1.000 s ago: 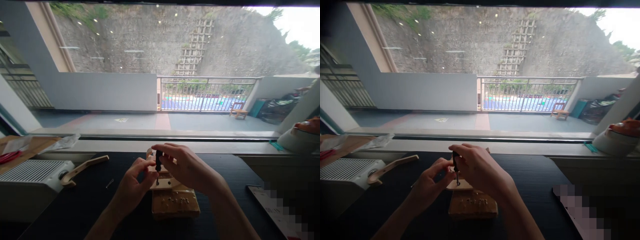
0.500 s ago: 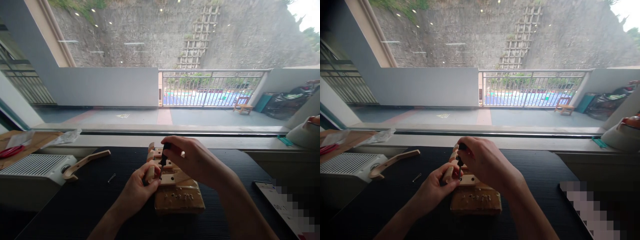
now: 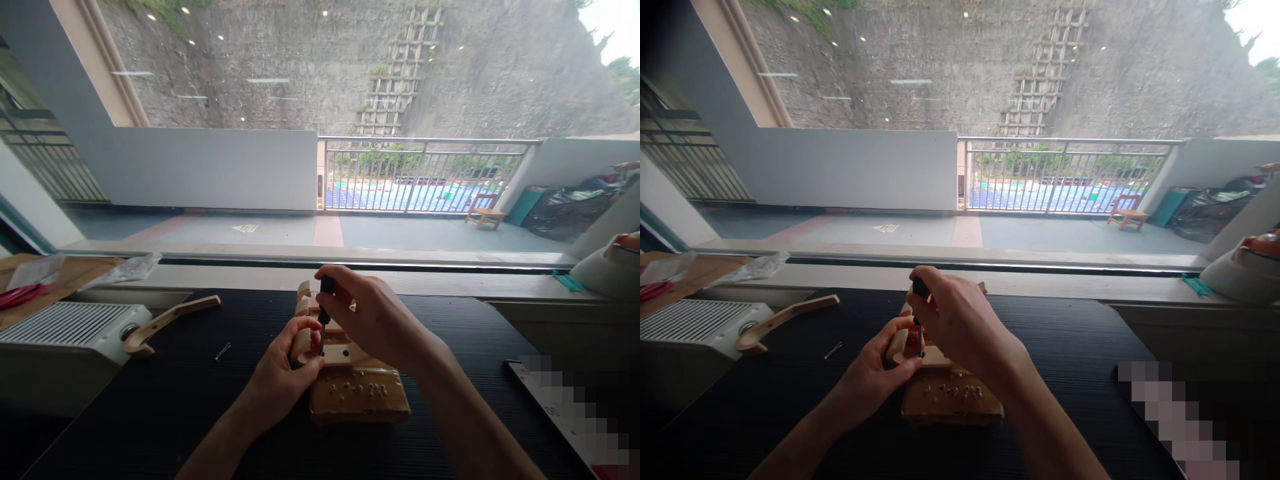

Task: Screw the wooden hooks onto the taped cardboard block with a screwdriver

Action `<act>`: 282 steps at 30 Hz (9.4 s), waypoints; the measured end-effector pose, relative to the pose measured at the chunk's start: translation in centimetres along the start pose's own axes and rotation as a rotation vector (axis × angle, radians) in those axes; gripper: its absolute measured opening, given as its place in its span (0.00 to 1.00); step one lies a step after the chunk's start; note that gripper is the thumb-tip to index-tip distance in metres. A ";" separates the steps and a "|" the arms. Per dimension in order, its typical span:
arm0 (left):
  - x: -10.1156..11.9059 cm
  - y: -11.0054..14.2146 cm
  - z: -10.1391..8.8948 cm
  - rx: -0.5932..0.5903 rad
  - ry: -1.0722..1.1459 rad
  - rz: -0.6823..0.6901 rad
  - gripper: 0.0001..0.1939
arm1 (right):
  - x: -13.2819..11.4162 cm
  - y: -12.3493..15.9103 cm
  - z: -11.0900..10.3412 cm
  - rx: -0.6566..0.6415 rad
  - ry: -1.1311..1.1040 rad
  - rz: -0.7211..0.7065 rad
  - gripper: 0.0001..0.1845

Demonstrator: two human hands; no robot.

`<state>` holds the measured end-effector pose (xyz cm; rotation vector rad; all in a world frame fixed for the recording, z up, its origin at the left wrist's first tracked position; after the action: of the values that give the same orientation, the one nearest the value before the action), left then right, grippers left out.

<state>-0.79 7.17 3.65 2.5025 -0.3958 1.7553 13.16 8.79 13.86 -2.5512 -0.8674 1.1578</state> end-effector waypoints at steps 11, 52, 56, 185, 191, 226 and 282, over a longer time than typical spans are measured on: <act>0.3 -0.1 -0.1 -0.026 -0.003 -0.004 0.18 | 0.0 0.1 0.5 0.014 0.114 0.030 0.11; -0.8 0.1 -1.0 -0.317 0.188 -0.167 0.15 | -0.8 0.8 0.5 -0.099 0.017 0.025 0.11; -0.6 0.1 -0.8 -0.318 0.203 -0.157 0.15 | -0.2 0.5 0.8 -0.048 0.039 0.039 0.06; -1.1 0.1 -0.7 -0.295 0.099 -0.166 0.15 | -0.1 0.5 0.8 -0.049 0.065 0.032 0.10; -1.2 0.1 -0.6 -0.295 0.151 -0.176 0.16 | 0.8 -0.1 0.7 0.035 0.099 0.136 0.14; -0.7 0.1 -0.7 -0.300 0.120 -0.162 0.18 | -0.1 0.3 0.3 0.006 0.168 0.062 0.11; -0.9 0.1 -0.8 -0.288 0.099 -0.139 0.16 | -1.3 0.8 -0.2 -0.016 0.201 -0.085 0.10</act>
<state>-1.79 7.36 3.08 2.1821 -0.4231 1.6314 12.99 7.40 14.44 -2.5600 -0.9284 0.8561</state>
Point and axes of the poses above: each hand's wrist, its own y-axis away from the middle knuckle, its own z-axis out of the palm, x = y × z, the point moved 4 cm from there along -y, towards the middle knuckle, and after that the axes turned 6 degrees about -y, right-handed, at the moved point
